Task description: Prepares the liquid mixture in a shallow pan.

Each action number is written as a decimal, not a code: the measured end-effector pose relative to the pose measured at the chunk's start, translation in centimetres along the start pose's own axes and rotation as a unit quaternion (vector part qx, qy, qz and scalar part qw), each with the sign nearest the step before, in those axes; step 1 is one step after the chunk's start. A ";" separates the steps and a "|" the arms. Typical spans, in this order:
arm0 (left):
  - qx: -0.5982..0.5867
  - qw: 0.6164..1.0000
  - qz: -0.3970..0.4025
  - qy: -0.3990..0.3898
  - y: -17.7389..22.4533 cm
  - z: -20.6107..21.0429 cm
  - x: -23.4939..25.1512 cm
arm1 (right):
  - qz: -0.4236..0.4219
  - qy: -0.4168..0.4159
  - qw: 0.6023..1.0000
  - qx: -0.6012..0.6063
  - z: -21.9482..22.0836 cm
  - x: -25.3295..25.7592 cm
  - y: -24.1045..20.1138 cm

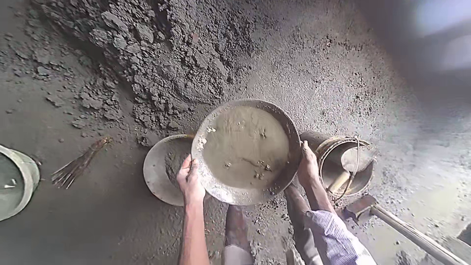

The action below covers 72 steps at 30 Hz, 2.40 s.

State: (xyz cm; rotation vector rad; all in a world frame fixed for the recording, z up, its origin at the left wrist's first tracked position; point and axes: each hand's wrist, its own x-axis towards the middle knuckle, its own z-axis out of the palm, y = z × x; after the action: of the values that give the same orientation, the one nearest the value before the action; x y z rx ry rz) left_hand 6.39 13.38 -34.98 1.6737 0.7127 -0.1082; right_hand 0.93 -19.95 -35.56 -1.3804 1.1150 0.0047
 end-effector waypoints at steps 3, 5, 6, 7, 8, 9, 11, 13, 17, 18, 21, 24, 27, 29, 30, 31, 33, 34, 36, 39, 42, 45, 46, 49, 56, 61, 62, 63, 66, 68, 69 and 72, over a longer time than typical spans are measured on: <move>0.009 1.000 -0.002 0.004 0.3 0.7 0.5 | -0.020 0.038 0.999 -0.021 0.3 0.6 -0.3; 0.012 1.000 0.000 0.005 0.2 0.9 0.4 | -0.027 0.055 0.996 -0.063 -0.1 0.7 -0.7; 0.011 1.000 0.001 0.008 0.2 1.0 0.4 | -0.030 0.055 0.994 -0.084 0.0 0.8 -1.0; 0.011 1.000 0.002 0.010 0.2 0.8 0.3 | -0.035 0.053 0.993 -0.102 0.3 0.7 -1.2; 0.010 1.000 0.003 0.006 0.2 0.7 0.5 | -0.044 0.055 0.991 -0.118 0.4 0.6 -1.5; 0.008 1.000 0.003 -0.005 0.1 1.0 0.6 | -0.062 0.057 0.987 -0.136 0.1 0.6 -1.7; 0.015 0.999 -0.004 -0.036 -0.2 0.9 0.5 | -0.129 0.055 0.973 -0.182 -1.7 -0.2 -1.4; 0.025 0.997 -0.033 -0.059 -0.1 0.7 0.3 | -0.214 0.101 0.941 -0.242 -4.8 -1.6 -1.4; 0.026 0.993 -0.095 -0.064 0.0 0.2 -1.2 | -0.157 0.305 0.891 -0.297 -15.3 -4.0 -0.6; 0.019 0.993 -0.104 -0.047 -0.1 0.3 -1.9 | -0.077 0.348 0.892 -0.277 -18.2 -3.9 0.5; -0.034 0.990 -0.137 -0.009 -1.1 0.7 -4.9 | 0.161 0.346 0.900 -0.209 -25.0 -1.4 5.8; -0.009 0.977 -0.210 0.012 -2.0 1.6 -9.1 | 0.267 0.181 0.943 -0.085 -27.5 4.2 10.0; -0.001 0.961 -0.274 0.030 -3.6 0.3 -11.1 | 0.261 0.148 0.948 0.109 -26.7 8.4 11.2; -0.009 0.962 -0.274 0.017 -3.4 0.9 -11.8 | 0.245 0.184 0.932 0.195 -27.1 8.7 10.4; -0.007 0.963 -0.269 0.019 -3.0 1.5 -12.3 | 0.230 0.192 0.933 0.201 -27.7 7.9 9.7; -0.007 0.963 -0.267 0.029 -2.4 2.0 -12.6 | 0.211 0.195 0.938 0.195 -28.3 6.8 9.1; -0.017 0.960 -0.273 0.065 -1.8 2.7 -12.6 | 0.152 0.179 0.954 0.185 -30.1 4.2 7.7; -0.027 0.957 -0.278 0.082 -1.7 3.0 -12.5 | 0.110 0.158 0.964 0.184 -31.2 3.0 6.7; -0.047 0.951 -0.287 0.105 -1.9 3.3 -12.3 | 0.041 0.118 0.978 0.166 -33.3 0.2 4.0; -0.078 0.954 -0.269 0.111 -3.3 3.6 -11.6 | -0.034 0.086 0.993 0.079 -33.1 -4.1 -1.4; -0.112 0.963 -0.231 0.081 -5.5 2.1 -10.9 | -0.143 0.030 0.974 -0.171 -28.9 -6.9 -3.9; -0.142 0.963 -0.222 0.061 -6.7 0.6 -9.9 | -0.211 0.055 0.827 -0.518 -20.0 -8.0 -5.4; -0.145 0.963 -0.220 0.053 -7.0 0.4 -9.7 | -0.206 0.036 0.786 -0.582 -16.8 -8.3 -5.9; -0.156 0.958 -0.238 0.030 -7.7 -0.1 -9.2 | -0.230 -0.076 0.763 -0.599 -9.1 -8.5 -5.4; -0.174 0.958 -0.172 -0.150 -11.4 -3.5 -10.9 | -0.313 -0.112 0.843 -0.422 0.2 -8.7 -5.5; -0.137 0.947 -0.223 -0.188 -9.1 -2.0 -13.4 | -0.198 -0.067 0.830 -0.518 4.2 -6.0 -8.0; -0.133 0.949 -0.227 -0.173 -8.8 -1.7 -13.6 | -0.193 -0.047 0.809 -0.553 4.2 -4.8 -8.3; -0.134 0.951 -0.226 -0.163 -8.9 -1.5 -13.8 | -0.193 -0.025 0.790 -0.582 3.9 -3.5 -8.4; -0.179 0.951 -0.207 -0.146 -9.8 -1.1 -14.1 | -0.150 0.015 0.759 -0.634 3.0 -0.7 -8.8; -0.203 0.949 -0.195 -0.141 -10.4 -0.9 -14.3 | -0.105 -0.004 0.760 -0.642 2.4 0.1 -8.3; -0.213 0.948 -0.192 -0.139 -10.5 -0.8 -14.3 | -0.082 -0.020 0.765 -0.639 2.3 0.0 -8.0; -0.231 0.946 -0.181 -0.137 -10.7 -0.7 -14.4 | -0.010 -0.048 0.777 -0.628 3.5 -1.2 -7.0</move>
State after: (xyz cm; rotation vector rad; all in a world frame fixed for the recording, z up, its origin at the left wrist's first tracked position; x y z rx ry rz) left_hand -10.79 9.03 -37.55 1.0418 0.7572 -0.3973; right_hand 6.60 -18.50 -30.17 -2.5194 0.9873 0.9555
